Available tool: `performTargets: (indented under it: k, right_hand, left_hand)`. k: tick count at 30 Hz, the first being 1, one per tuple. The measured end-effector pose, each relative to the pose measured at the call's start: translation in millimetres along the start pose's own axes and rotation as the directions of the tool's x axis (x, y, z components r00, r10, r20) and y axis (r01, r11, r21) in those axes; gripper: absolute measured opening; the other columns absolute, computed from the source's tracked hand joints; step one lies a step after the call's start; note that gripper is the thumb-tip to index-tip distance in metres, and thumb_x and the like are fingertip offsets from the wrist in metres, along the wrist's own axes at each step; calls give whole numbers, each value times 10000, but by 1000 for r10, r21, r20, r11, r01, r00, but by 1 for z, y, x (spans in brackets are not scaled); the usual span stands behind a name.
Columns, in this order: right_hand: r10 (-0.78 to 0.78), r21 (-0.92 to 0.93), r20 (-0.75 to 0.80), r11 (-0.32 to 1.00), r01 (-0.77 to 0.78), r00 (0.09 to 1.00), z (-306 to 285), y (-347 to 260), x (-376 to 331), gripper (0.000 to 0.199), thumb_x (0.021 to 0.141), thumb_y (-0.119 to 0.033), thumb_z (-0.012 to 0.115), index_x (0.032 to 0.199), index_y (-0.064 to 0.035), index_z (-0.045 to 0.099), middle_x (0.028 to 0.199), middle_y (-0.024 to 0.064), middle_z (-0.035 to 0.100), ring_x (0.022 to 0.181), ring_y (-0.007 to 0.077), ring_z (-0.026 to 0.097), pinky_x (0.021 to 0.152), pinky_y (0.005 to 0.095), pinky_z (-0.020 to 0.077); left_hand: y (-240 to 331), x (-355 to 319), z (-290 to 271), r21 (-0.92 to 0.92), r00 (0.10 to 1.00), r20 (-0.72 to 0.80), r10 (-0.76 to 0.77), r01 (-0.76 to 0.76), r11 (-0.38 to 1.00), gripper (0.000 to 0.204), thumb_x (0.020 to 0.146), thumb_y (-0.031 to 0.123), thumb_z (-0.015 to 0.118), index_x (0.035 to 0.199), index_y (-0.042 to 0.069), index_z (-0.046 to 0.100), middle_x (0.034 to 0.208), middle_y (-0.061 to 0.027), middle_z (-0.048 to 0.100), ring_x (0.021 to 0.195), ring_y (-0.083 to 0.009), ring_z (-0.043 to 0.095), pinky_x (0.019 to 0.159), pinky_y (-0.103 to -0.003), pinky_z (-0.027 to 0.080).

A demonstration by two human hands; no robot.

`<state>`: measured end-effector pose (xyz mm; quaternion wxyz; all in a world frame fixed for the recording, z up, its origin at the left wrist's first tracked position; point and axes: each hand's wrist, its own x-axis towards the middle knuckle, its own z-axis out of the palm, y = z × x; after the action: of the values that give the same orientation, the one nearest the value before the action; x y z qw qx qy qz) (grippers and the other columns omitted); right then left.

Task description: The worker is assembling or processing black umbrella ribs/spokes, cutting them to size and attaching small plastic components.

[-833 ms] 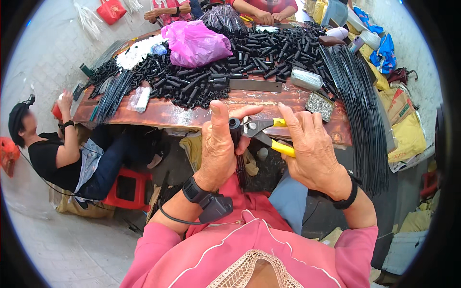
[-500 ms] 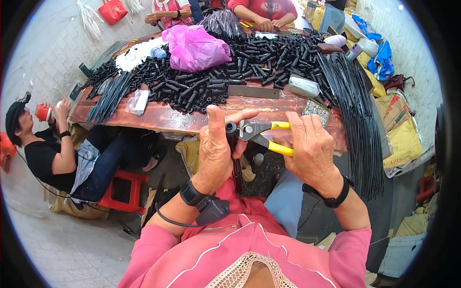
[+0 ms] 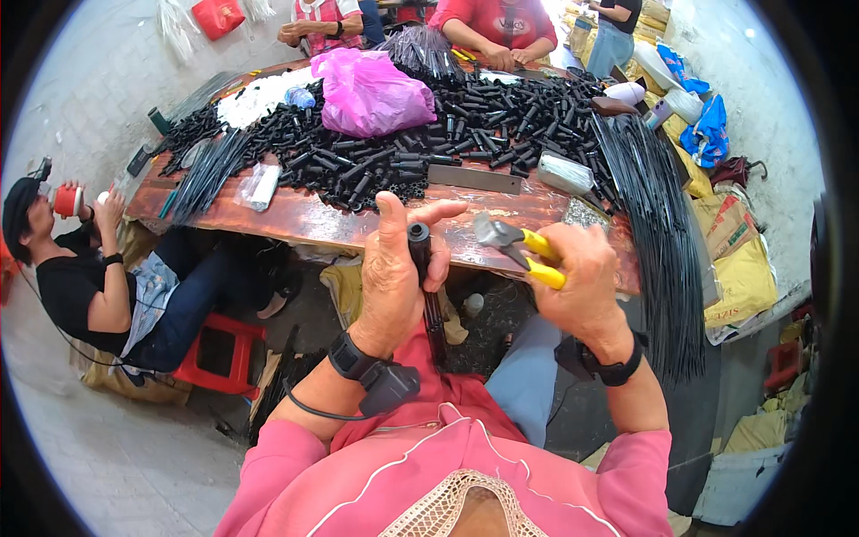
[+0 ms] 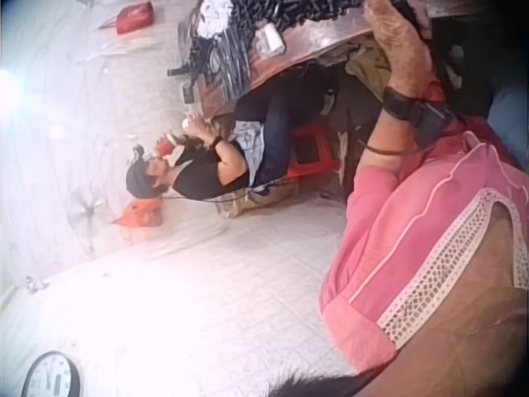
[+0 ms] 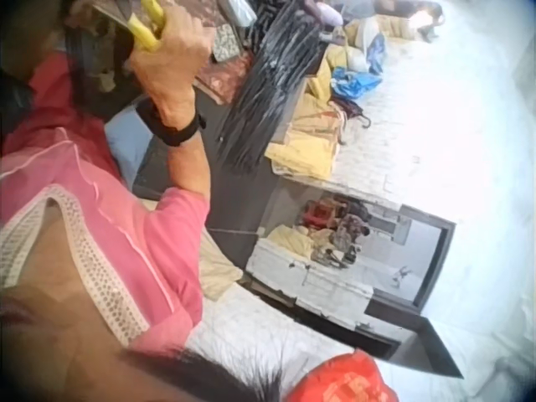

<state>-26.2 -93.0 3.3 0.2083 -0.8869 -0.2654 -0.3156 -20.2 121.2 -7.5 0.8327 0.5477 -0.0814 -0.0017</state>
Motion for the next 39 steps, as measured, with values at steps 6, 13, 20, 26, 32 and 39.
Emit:
performTargets:
  k: [6, 13, 20, 26, 32, 39]
  right_hand:
    - [452, 373, 89, 811, -451, 887, -25, 54, -13, 130, 759, -45, 654, 875, -22, 600, 769, 132, 622, 706, 248, 605, 653, 369, 459]
    - [721, 128, -3, 687, -715, 693, -1, 142, -40, 152, 718, -81, 638, 839, 8, 661, 765, 205, 659, 745, 317, 648, 688, 411, 505]
    - [745, -128, 25, 663, -737, 666, 31, 181, -46, 189, 770, -81, 579, 902, 40, 641, 890, 324, 657, 880, 481, 644, 786, 539, 502]
    - [715, -264, 58, 684, -680, 696, 49, 188, -30, 155, 781, -86, 598, 875, 32, 632, 869, 320, 658, 862, 474, 655, 761, 543, 510]
    - [649, -294, 70, 739, -606, 757, 60, 196, -33, 147, 780, -81, 596, 859, 40, 623, 829, 316, 653, 815, 471, 656, 727, 546, 512]
    - [587, -279, 66, 787, -550, 807, 67, 193, -34, 112, 769, -72, 596, 823, 25, 607, 806, 304, 650, 771, 466, 652, 692, 547, 511]
  left_hand:
    - [-3, 2, -6, -189, 969, 231, 93, -49, 981, 703, 1020, 615, 194, 1084, 24, 570, 609, -20, 450, 531, -115, 399, 518, -263, 340]
    - [-20, -1, -18, -184, 912, 370, 177, -115, 976, 466, 1005, 473, 468, 994, 12, 533, 710, -84, 524, 621, -190, 505, 618, -349, 435]
    - [-21, 5, -12, 7, 906, 381, 186, -204, 979, 471, 978, 447, 560, 1013, -21, 600, 807, -103, 638, 874, -226, 672, 807, -348, 525]
    - [-32, 4, -20, -59, 920, 371, 125, -111, 992, 484, 960, 481, 570, 1037, 3, 583, 769, -89, 617, 719, -186, 636, 726, -350, 540]
    - [-36, -1, -22, -82, 941, 322, 108, -85, 993, 552, 927, 527, 596, 1020, -17, 596, 708, -68, 570, 619, -144, 534, 609, -304, 473]
    - [-31, -4, -16, -124, 947, 306, 100, -64, 990, 581, 904, 544, 621, 988, -31, 603, 701, -63, 567, 609, -140, 514, 576, -287, 425]
